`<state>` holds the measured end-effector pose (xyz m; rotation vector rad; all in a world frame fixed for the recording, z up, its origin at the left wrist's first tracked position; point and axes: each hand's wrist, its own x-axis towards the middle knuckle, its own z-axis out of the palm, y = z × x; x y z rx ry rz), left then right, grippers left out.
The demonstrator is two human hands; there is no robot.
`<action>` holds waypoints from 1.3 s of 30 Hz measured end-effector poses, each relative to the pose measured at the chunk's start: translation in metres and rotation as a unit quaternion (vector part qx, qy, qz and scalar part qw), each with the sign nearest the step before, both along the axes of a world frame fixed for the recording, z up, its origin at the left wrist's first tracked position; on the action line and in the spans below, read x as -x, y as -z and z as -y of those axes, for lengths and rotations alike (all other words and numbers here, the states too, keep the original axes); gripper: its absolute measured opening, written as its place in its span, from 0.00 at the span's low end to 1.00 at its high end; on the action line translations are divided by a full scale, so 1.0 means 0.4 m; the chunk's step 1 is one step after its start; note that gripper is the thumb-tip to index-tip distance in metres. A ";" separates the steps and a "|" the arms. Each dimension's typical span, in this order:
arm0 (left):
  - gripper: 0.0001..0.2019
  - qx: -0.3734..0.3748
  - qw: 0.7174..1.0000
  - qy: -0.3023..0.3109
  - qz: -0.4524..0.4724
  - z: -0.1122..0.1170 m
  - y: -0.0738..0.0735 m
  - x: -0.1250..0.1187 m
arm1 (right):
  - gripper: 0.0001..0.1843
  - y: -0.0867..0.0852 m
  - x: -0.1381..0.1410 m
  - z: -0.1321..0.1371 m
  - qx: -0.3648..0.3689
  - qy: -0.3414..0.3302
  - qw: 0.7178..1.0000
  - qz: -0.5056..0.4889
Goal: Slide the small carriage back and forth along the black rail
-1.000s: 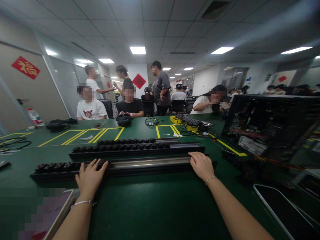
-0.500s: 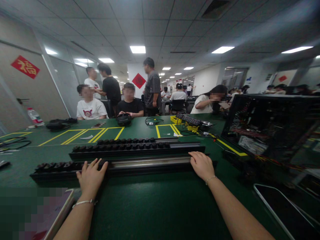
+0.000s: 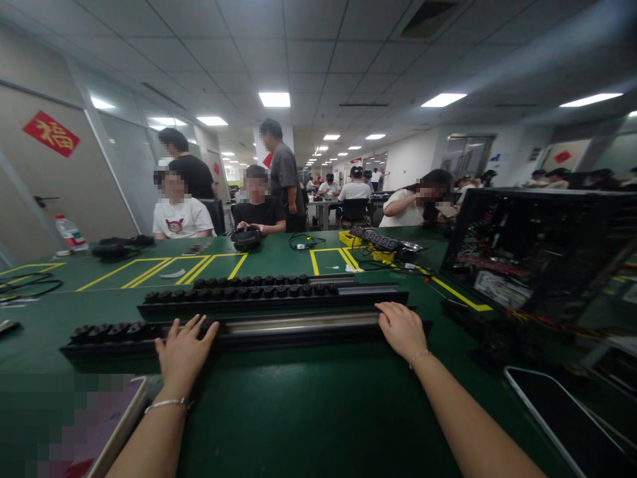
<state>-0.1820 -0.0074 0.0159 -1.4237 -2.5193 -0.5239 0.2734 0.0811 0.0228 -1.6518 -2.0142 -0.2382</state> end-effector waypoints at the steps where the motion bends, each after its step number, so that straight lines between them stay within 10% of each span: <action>1: 0.27 0.001 1.000 0.000 -0.003 0.001 -0.001 0.000 | 0.21 0.000 0.000 0.000 0.000 -0.001 1.000 0.000; 39: 0.23 0.007 0.994 0.060 -0.087 0.006 -0.008 -0.023 | 0.21 -0.008 0.002 0.003 0.007 -0.004 1.000 -0.005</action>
